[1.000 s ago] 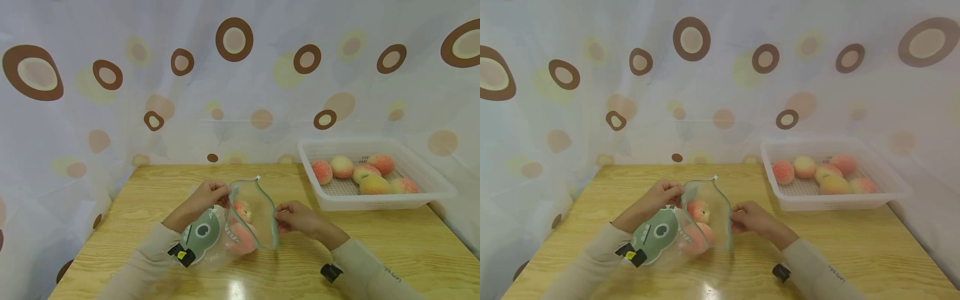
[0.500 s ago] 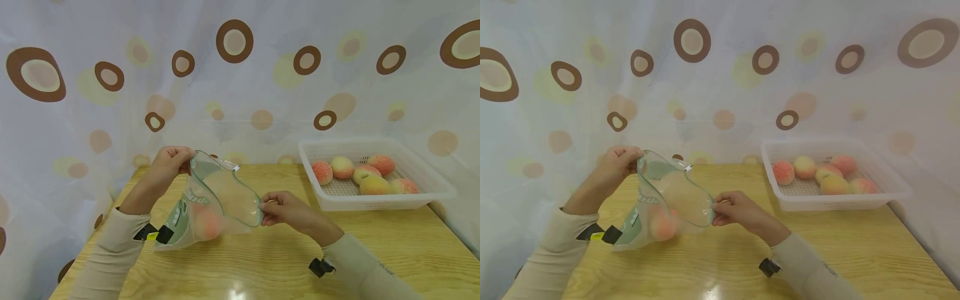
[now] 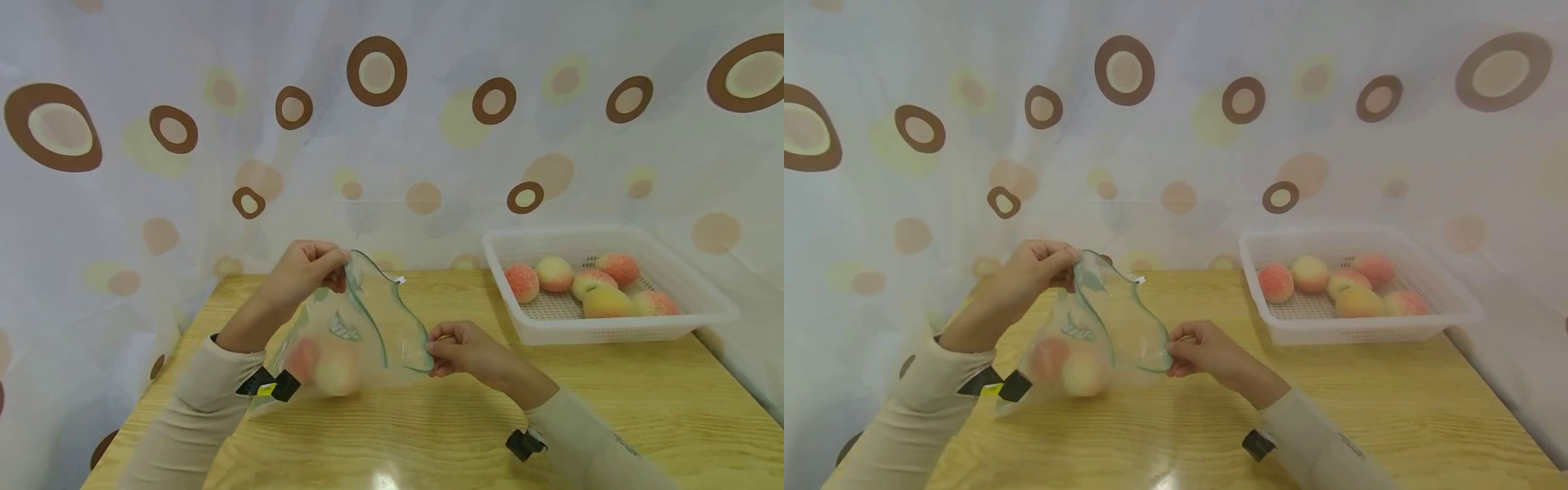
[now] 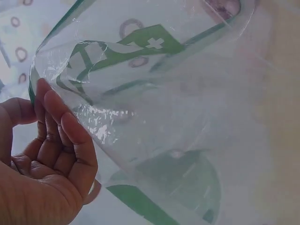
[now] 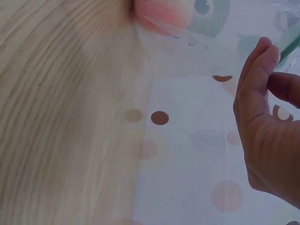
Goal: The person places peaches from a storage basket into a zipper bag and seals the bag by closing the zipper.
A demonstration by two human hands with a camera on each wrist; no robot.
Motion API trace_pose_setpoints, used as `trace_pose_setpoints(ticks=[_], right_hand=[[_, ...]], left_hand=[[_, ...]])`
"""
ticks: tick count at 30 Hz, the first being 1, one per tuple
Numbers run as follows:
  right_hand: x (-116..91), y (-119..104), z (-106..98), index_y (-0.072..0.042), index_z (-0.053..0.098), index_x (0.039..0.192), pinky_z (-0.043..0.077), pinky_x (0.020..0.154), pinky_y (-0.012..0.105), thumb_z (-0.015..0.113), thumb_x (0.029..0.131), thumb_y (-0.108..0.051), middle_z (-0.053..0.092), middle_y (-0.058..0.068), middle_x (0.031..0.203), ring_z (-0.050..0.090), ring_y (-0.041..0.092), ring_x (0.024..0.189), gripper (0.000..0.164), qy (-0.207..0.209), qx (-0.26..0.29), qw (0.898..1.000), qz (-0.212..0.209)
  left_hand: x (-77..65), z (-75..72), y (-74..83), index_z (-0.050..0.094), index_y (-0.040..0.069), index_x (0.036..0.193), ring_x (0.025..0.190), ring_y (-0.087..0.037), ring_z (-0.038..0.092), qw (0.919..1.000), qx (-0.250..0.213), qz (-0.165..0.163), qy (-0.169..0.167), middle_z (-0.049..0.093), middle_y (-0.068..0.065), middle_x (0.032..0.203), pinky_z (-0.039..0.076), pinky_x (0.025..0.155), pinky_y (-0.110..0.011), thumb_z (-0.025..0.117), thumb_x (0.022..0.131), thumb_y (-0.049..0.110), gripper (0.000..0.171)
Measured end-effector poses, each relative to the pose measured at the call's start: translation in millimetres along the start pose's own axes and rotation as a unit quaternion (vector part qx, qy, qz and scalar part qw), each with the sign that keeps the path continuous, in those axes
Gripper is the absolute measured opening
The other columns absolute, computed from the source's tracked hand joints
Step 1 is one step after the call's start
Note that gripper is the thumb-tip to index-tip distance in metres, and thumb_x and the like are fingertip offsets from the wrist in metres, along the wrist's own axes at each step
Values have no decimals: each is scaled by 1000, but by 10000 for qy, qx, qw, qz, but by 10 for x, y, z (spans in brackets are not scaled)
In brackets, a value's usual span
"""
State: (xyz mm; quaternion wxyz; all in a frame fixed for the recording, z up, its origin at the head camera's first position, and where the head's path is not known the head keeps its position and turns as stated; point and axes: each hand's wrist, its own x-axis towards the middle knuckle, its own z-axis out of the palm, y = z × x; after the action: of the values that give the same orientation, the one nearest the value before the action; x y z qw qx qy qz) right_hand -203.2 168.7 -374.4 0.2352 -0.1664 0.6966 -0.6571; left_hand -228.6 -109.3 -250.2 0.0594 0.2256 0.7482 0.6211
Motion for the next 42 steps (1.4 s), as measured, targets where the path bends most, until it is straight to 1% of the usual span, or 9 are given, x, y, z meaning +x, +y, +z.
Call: trace_pose_setpoints(ticks=[5,7,10,14,19,23,30,35,42], right_hand=[[-91,192,-170,2,55,97,56,67,23,54,97,-10,65,3,83,64,12,72,12,210,-130,9995,214],[-131,256,-229,1,55,96,56,67,24,54,97,-11,63,2,83,63,11,72,12,273,-191,9990,313],[-174,346,-305,3,56,94,56,67,24,53,97,-11,64,3,81,63,10,71,14,356,-331,9979,418],[-219,446,-378,8,59,94,56,63,22,54,97,-10,63,3,77,63,9,68,19,471,-557,9954,617],[-239,549,-445,9,60,92,57,62,21,54,97,-9,63,6,76,65,11,67,19,506,-676,9919,945],[-229,596,-475,9,60,91,57,62,22,53,97,-7,65,7,75,66,11,66,18,441,-825,9896,1092],[-224,617,-495,12,61,95,57,61,23,51,97,-4,66,8,74,66,11,64,19,416,-1026,9853,1304],[-214,597,-493,11,62,94,57,61,22,52,96,-4,66,8,74,66,11,64,18,465,-1014,9840,1392],[-203,607,-491,11,62,95,57,61,23,52,96,-4,65,7,74,66,10,64,18,398,-958,9855,1343]], left_hand=[[63,260,-294,62,7,70,61,-11,61,9984,-86,-353,-441,61,1,66,56,66,-25,50,98,13,31],[78,368,-399,63,5,74,63,-12,62,9968,-15,-481,-633,62,1,70,56,68,-26,51,99,16,30],[109,523,-546,65,2,79,65,-13,62,9942,109,-629,-870,64,1,72,57,72,-32,52,99,19,29],[146,699,-760,67,0,83,66,-13,63,9911,153,-820,-1038,67,0,73,57,75,-39,52,98,19,29],[155,861,-1016,68,-1,85,64,-10,63,9874,52,-1086,-1151,67,2,72,57,69,-29,51,98,19,29],[150,920,-1143,67,-2,84,64,-9,62,9866,33,-1167,-1137,68,2,72,56,67,-26,50,98,18,30],[144,976,-1299,67,-4,84,65,-10,63,9866,-3,-1208,-1095,70,-3,74,57,71,-34,51,97,16,29],[140,973,-1322,66,-3,86,68,-11,64,9859,-91,-1271,-1080,69,-2,75,57,76,-37,51,98,17,28],[132,950,-1293,67,-2,86,69,-12,64,9857,-122,-1223,-1151,69,-1,76,57,76,-35,50,99,18,29]])
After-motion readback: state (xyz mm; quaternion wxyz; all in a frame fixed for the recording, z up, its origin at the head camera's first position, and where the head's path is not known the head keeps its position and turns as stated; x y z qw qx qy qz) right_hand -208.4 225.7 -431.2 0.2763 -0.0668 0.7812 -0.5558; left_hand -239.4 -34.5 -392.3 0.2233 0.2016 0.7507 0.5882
